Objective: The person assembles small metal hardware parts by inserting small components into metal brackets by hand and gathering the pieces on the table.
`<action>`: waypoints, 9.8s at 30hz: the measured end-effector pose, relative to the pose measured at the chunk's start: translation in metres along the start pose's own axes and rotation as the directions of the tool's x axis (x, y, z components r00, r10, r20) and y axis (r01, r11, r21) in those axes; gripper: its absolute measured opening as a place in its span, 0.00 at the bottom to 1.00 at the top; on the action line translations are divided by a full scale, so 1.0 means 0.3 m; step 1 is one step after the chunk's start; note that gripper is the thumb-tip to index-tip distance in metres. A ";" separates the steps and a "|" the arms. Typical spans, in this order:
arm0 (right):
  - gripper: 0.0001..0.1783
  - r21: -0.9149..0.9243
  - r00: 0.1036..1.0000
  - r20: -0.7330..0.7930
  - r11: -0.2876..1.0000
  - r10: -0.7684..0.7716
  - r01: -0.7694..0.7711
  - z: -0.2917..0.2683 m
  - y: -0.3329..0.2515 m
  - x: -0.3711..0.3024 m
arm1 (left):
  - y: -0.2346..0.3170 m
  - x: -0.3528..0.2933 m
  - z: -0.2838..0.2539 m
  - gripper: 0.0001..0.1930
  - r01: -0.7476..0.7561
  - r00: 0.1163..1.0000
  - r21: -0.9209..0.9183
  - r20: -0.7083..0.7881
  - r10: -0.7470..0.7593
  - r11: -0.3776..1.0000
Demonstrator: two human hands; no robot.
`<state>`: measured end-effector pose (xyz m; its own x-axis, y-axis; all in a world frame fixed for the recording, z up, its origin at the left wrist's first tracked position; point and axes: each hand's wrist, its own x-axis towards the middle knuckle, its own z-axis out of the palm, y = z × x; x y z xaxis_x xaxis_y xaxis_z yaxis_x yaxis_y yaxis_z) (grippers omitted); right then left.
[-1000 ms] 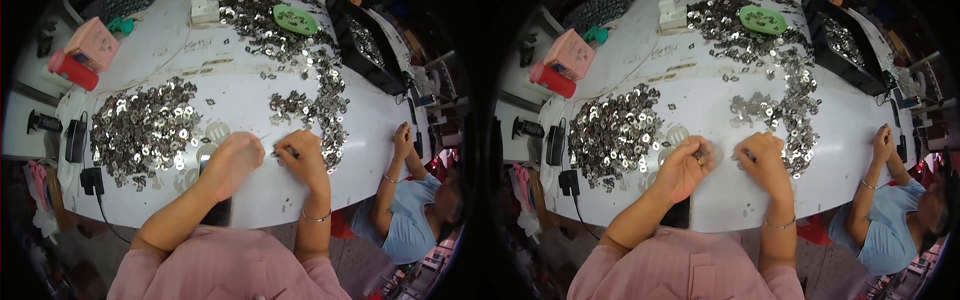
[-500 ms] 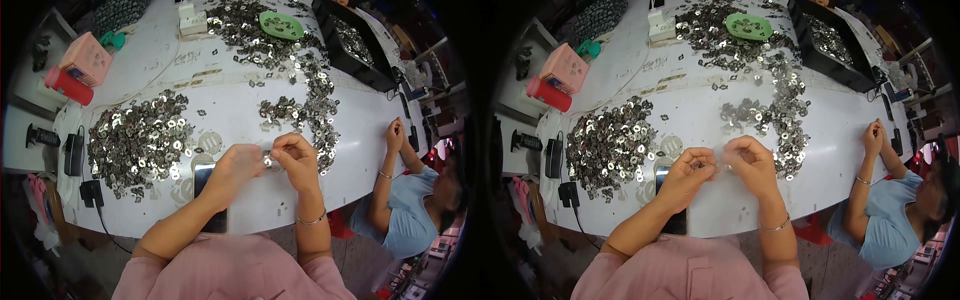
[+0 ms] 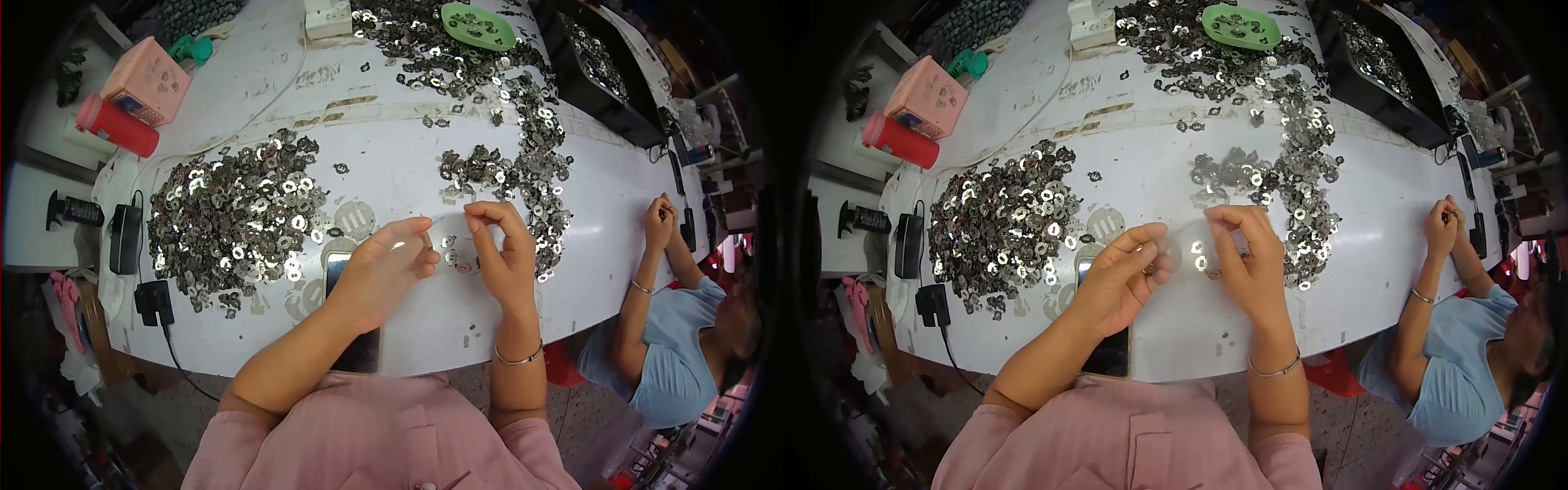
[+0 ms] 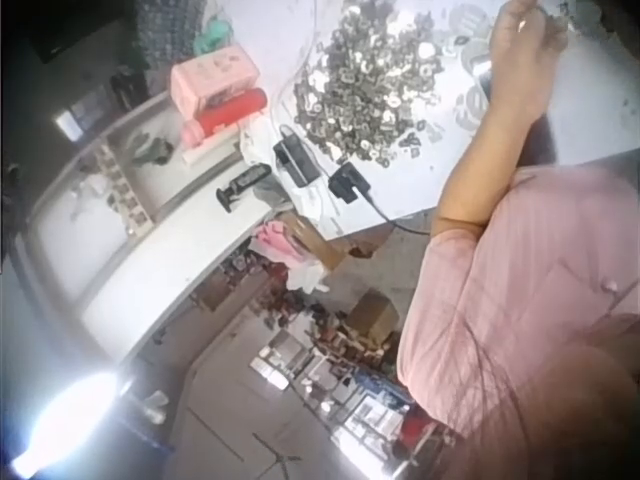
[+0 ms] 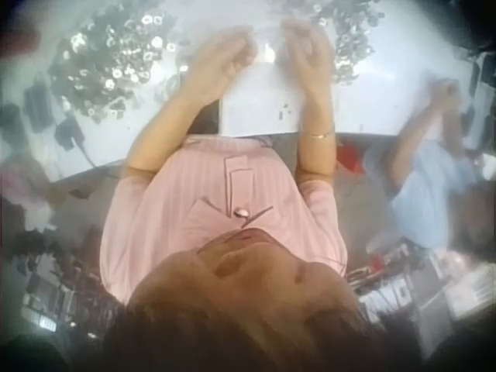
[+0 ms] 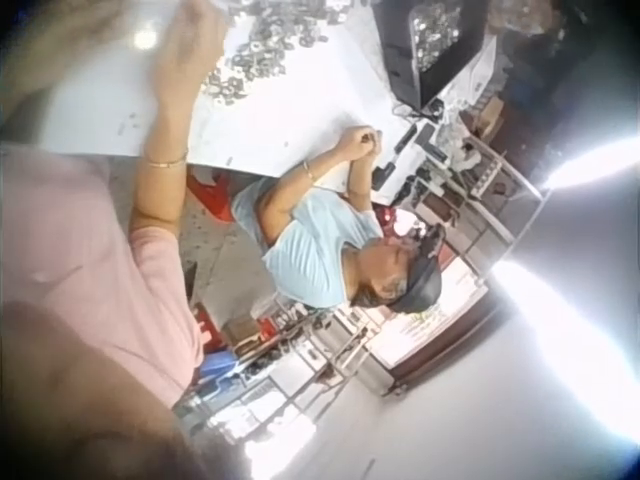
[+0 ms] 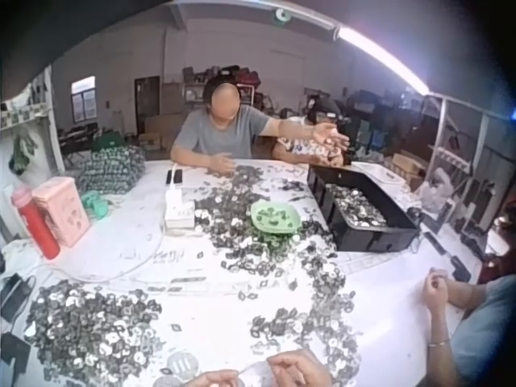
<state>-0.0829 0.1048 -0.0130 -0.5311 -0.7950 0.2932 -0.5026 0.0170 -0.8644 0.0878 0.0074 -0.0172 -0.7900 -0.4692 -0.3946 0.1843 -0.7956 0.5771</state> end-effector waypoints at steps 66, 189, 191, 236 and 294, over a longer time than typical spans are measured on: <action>0.14 0.267 0.982 0.136 0.960 -0.129 0.089 0.044 0.005 -0.025 | -0.021 0.016 -0.003 0.07 -0.077 0.997 0.247 0.035 0.070 0.966; 0.09 -0.335 0.863 0.503 0.909 -0.050 0.248 -0.004 -0.014 -0.017 | 0.027 0.016 -0.038 0.10 -0.052 0.988 -0.350 0.118 0.099 0.935; 0.09 -0.336 0.864 0.500 0.909 -0.048 0.246 -0.004 -0.004 -0.022 | 0.027 0.016 -0.036 0.09 -0.037 0.992 -0.320 0.101 0.073 0.947; 0.09 -0.314 0.924 0.380 0.936 -0.028 0.157 -0.056 -0.007 -0.007 | 0.028 0.013 -0.034 0.05 0.128 0.970 -0.221 0.230 -0.076 0.967; 0.19 -0.662 0.993 0.102 0.742 -0.053 0.108 -0.022 0.056 -0.006 | 0.019 0.024 -0.036 0.03 0.162 0.978 -0.430 0.190 -0.087 0.888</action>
<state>-0.0948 0.1103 -0.0253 -0.4313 -0.8523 0.2959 -0.8816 0.3285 -0.3389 0.0895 -0.0048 -0.0245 -0.8996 -0.3170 -0.3003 0.2869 -0.9476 0.1408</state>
